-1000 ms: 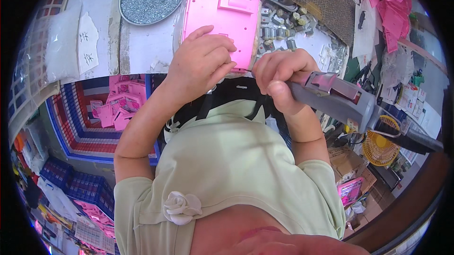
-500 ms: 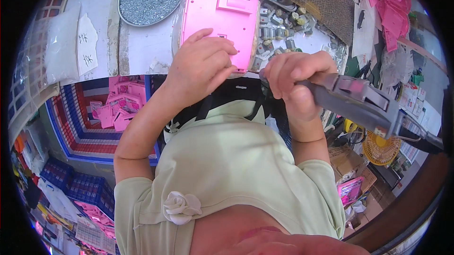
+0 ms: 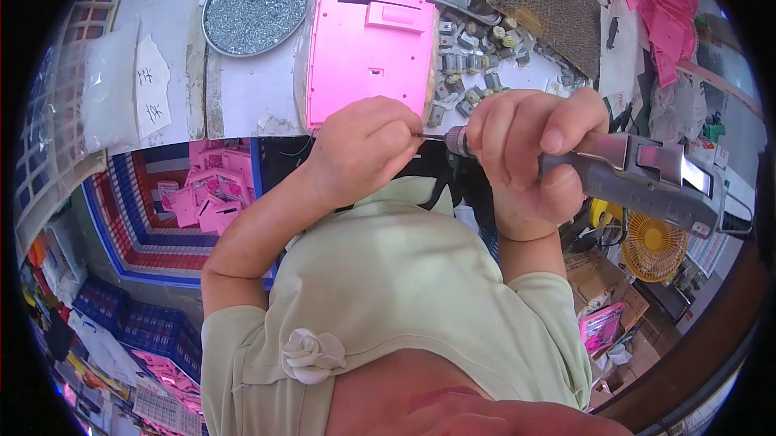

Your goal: Assemble a toy by soldering internal wires and screwing the plastic housing components together.

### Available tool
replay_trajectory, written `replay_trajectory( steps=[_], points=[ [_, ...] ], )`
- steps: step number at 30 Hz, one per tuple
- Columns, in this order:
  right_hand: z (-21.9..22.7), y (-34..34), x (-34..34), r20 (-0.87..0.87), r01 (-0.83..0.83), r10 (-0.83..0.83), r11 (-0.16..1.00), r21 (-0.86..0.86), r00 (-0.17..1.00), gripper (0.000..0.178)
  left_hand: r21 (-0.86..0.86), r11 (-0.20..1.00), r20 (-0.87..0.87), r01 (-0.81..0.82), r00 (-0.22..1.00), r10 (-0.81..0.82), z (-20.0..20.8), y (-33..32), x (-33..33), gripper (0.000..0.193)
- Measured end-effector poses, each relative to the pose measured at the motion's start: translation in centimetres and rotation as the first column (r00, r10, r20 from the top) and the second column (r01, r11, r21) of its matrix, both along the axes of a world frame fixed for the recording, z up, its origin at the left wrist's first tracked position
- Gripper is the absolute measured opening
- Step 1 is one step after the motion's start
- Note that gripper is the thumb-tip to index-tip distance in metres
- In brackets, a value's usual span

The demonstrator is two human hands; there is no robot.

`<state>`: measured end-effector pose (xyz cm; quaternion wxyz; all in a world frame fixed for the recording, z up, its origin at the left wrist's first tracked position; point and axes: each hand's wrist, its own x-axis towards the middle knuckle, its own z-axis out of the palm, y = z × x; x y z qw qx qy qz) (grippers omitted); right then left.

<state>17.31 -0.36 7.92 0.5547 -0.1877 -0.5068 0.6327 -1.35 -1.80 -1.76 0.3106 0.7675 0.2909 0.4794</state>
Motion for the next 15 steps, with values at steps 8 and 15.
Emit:
replay_trajectory(
  steps=[8,15],
  points=[
    [0.8,0.9,0.5,0.039,0.112,-0.112,0.994,0.003,0.993,0.027,-0.017,0.998,-0.203,-0.053,0.978,0.049,1.7,2.6,-3.0,0.02],
    [-0.3,5.6,2.6,0.088,0.159,-0.178,0.97,0.184,0.98,0.022,-0.017,0.991,-0.358,-0.133,0.926,0.119,-0.5,5.5,-4.1,0.022]
  ],
)
